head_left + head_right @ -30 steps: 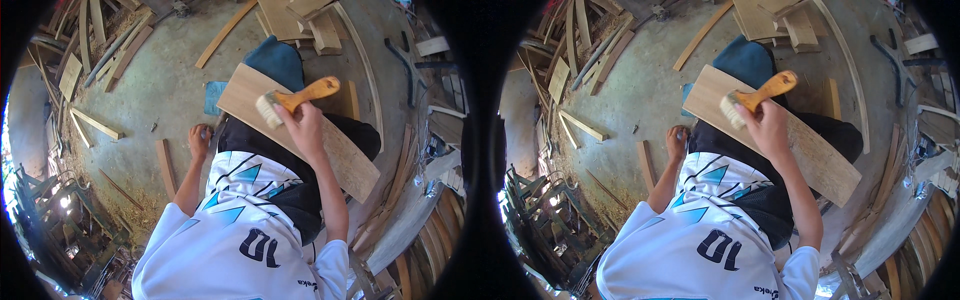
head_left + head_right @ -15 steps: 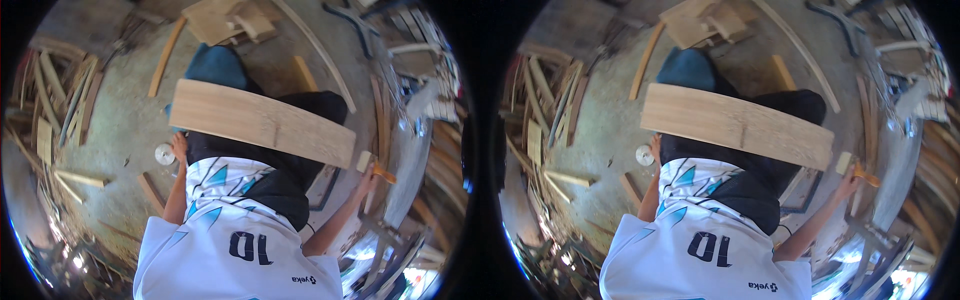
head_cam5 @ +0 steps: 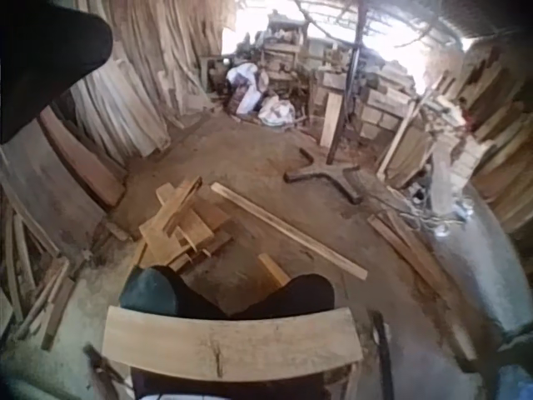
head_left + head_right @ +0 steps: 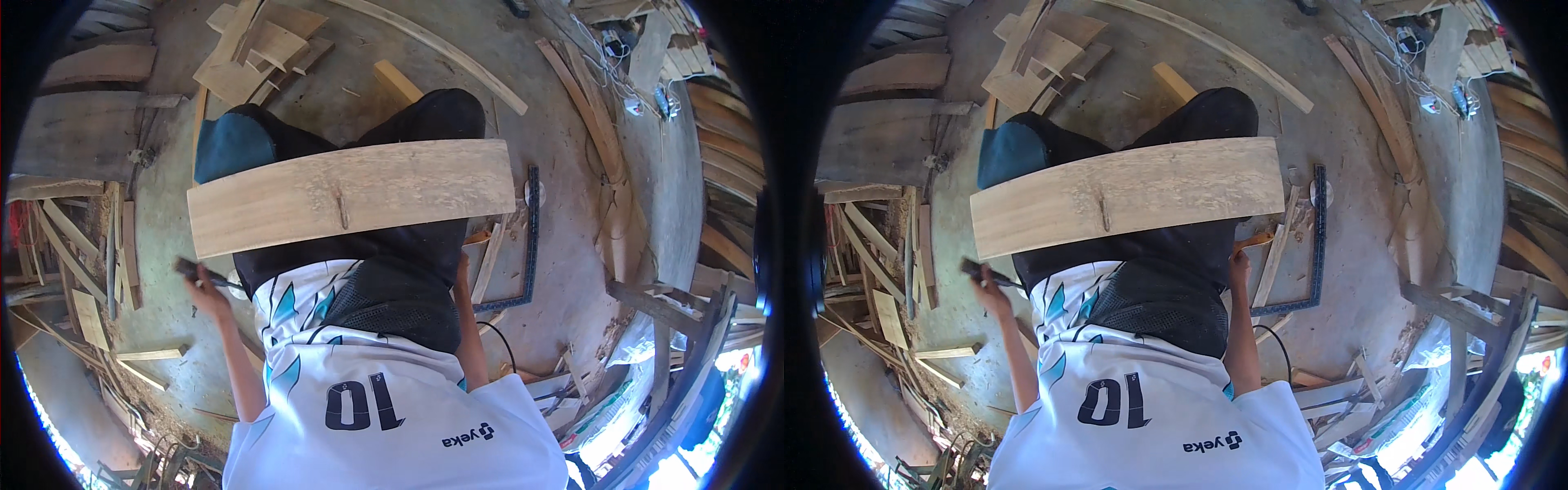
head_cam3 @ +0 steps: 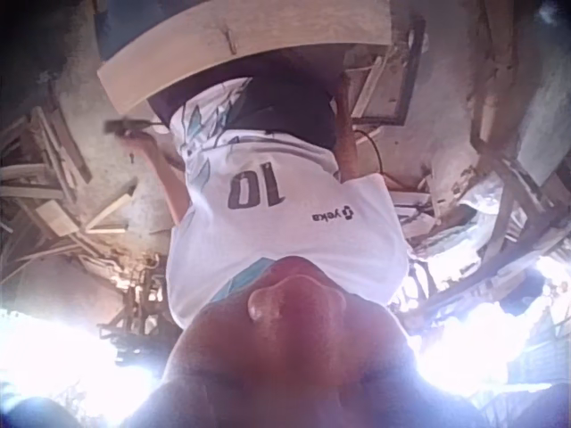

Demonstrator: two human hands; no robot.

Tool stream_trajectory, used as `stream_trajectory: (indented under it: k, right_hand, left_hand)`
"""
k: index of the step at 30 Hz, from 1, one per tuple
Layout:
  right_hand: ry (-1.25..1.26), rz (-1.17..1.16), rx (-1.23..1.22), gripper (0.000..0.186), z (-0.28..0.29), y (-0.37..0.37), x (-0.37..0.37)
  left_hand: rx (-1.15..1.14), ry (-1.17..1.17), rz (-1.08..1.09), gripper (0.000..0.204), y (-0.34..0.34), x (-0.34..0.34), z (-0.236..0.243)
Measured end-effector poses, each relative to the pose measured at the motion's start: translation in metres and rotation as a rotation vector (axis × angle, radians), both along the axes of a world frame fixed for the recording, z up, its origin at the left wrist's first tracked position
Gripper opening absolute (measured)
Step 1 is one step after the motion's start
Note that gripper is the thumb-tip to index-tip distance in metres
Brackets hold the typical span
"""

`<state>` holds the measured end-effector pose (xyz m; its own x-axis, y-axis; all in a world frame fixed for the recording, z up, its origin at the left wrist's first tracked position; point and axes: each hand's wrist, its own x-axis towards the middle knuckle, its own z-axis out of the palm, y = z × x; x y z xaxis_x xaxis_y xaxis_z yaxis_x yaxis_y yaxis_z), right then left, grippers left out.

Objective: Sanding and chiseling a piece of wood in a workshop environment.

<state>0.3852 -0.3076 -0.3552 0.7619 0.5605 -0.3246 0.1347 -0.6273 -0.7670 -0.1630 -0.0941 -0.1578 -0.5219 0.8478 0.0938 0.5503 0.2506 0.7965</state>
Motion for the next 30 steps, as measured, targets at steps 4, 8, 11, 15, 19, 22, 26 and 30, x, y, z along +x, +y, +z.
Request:
stream_trajectory:
  k: [4, 8, 11, 15, 19, 22, 26, 30]
  right_hand:
    - [-0.132, 0.204, -0.4, 0.044, 0.081, 0.041, -0.025]
    - [-0.342, 0.238, -0.613, 0.05, 0.092, 0.029, 0.021]
    - [-0.377, 0.024, -0.317, 0.049, 0.13, 0.059, 0.035]
    - [-0.396, -0.235, 0.166, 0.032, 0.219, 0.125, 0.068]
    - [-0.423, 0.051, 0.557, 0.045, 0.335, 0.204, 0.018]
    - [-0.571, 0.679, 0.626, 0.064, 0.385, 0.24, -0.051]
    - [-0.638, 1.139, 0.6, 0.068, 0.378, 0.261, -0.109]
    - [-0.401, 1.252, 0.452, 0.056, 0.34, 0.255, -0.107]
  left_hand:
    - [0.279, 0.299, 0.292, 0.047, -0.004, 0.005, 0.109]
    - [0.648, 0.285, 0.208, 0.039, 0.013, 0.038, 0.175]
    - [0.85, 0.233, 0.117, 0.037, 0.011, 0.056, 0.223]
    - [0.773, -0.308, -0.051, 0.036, 0.021, 0.088, 0.228]
    - [0.511, -0.816, -0.506, 0.046, 0.041, 0.127, 0.186]
    - [0.25, -1.207, -0.775, 0.047, 0.041, 0.174, 0.18]
    - [-0.07, -1.402, -1.051, 0.058, 0.048, 0.192, 0.174]
    - [-0.296, -1.533, -1.138, 0.096, 0.06, 0.172, 0.166]
